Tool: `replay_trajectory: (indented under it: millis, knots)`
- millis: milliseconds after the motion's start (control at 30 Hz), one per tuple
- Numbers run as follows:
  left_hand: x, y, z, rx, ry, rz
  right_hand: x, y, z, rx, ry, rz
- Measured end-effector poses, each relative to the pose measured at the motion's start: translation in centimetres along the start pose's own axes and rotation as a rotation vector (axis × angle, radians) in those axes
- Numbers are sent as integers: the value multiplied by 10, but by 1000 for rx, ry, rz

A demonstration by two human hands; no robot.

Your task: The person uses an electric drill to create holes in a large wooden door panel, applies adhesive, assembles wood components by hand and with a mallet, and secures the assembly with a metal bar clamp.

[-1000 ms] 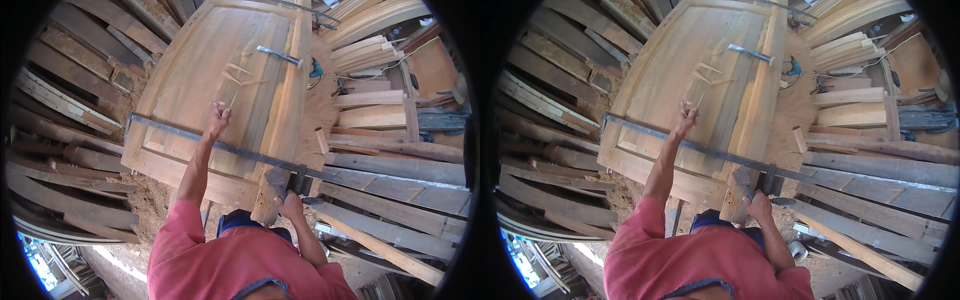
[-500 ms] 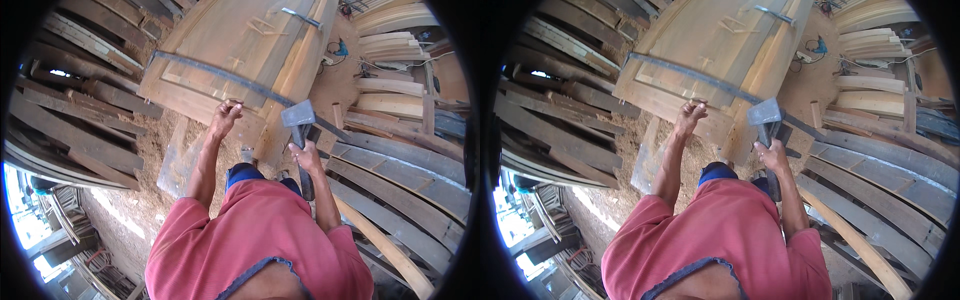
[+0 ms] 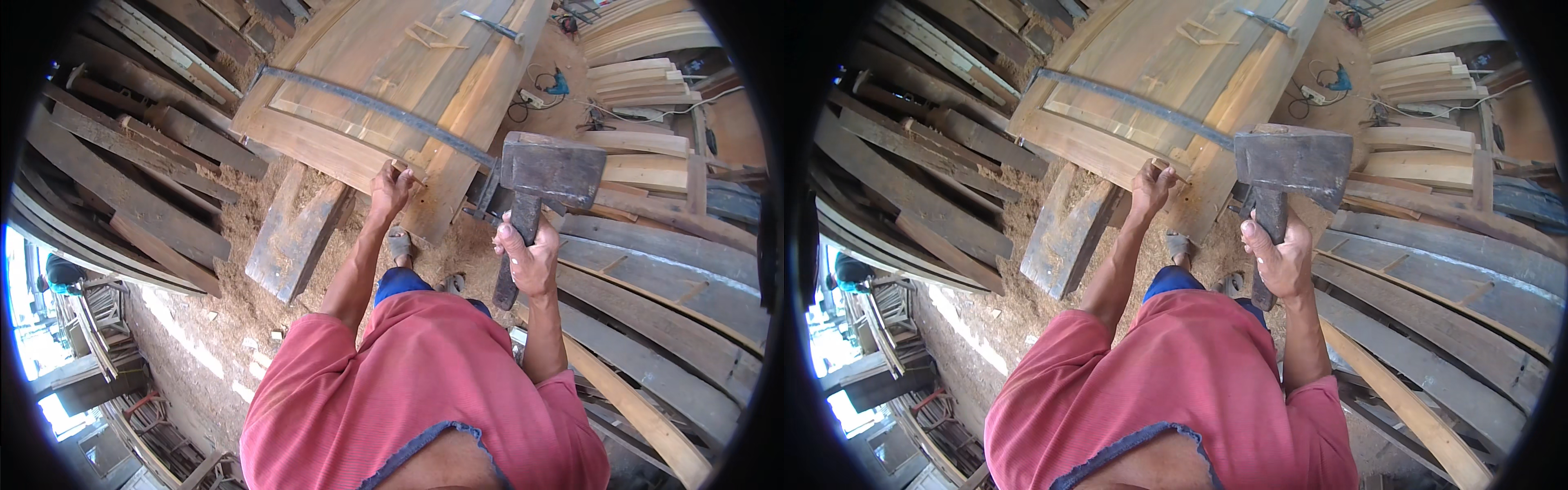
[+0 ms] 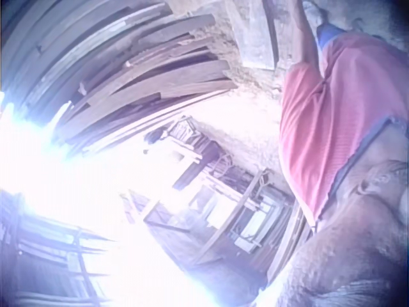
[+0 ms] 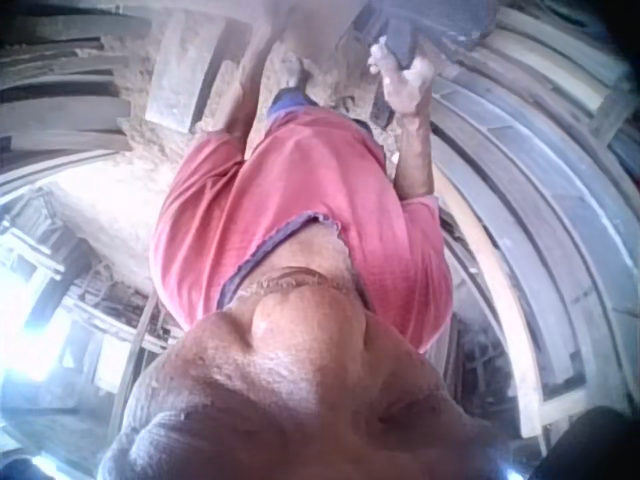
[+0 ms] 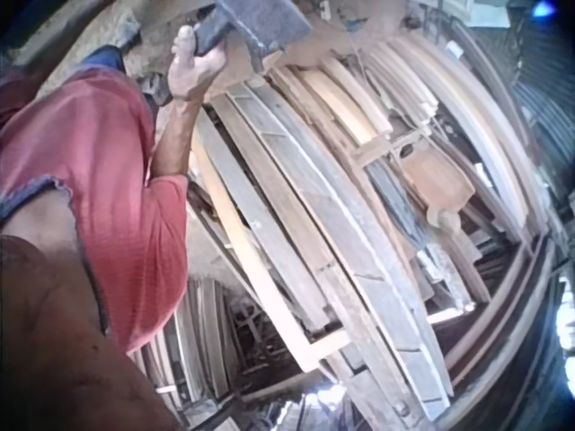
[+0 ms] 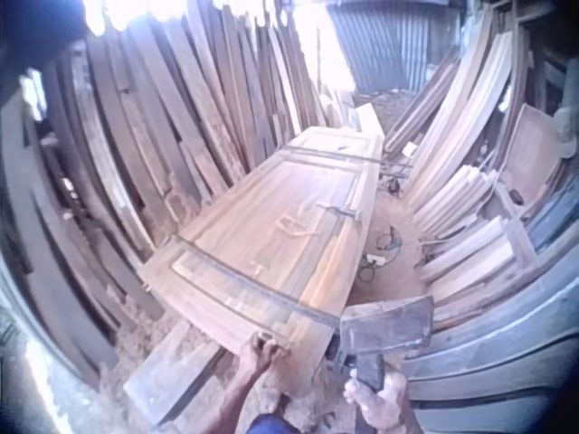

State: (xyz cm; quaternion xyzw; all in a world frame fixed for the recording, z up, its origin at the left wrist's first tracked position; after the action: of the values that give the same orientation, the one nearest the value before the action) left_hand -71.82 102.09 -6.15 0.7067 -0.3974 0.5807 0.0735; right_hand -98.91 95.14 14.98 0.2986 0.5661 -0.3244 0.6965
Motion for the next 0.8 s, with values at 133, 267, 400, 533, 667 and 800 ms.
replay_trajectory:
  millis: [133,267,400,533,667,800]
  knots:
    - [2,5,-5,98,11,25,-9,-6,2,-40,-187,-160]
    - [-10,11,0,121,-2,-78,-16,-4,8,-81,-288,-271]
    - [3,19,-5,-11,160,134,-18,1,16,-90,-342,-285]
    - [1,19,-7,-235,191,479,-24,20,28,-62,-492,-305]
    - [2,8,-14,61,672,542,-4,44,37,-73,-575,-426]
    - [-23,-17,-47,207,340,367,76,43,46,-423,-197,-910]
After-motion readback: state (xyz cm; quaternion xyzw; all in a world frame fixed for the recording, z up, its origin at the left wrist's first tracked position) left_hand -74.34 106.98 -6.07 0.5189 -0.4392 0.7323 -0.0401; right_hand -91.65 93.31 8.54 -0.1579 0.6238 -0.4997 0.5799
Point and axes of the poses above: each hand's wrist, its own z-axis towards the middle knuckle, its own y-axis out of the palm, x = y × z, the point moved 2 cm from there along z, towards the middle knuckle, and after that the axes turned 14 degrees about -y, right-handed, at the moved point
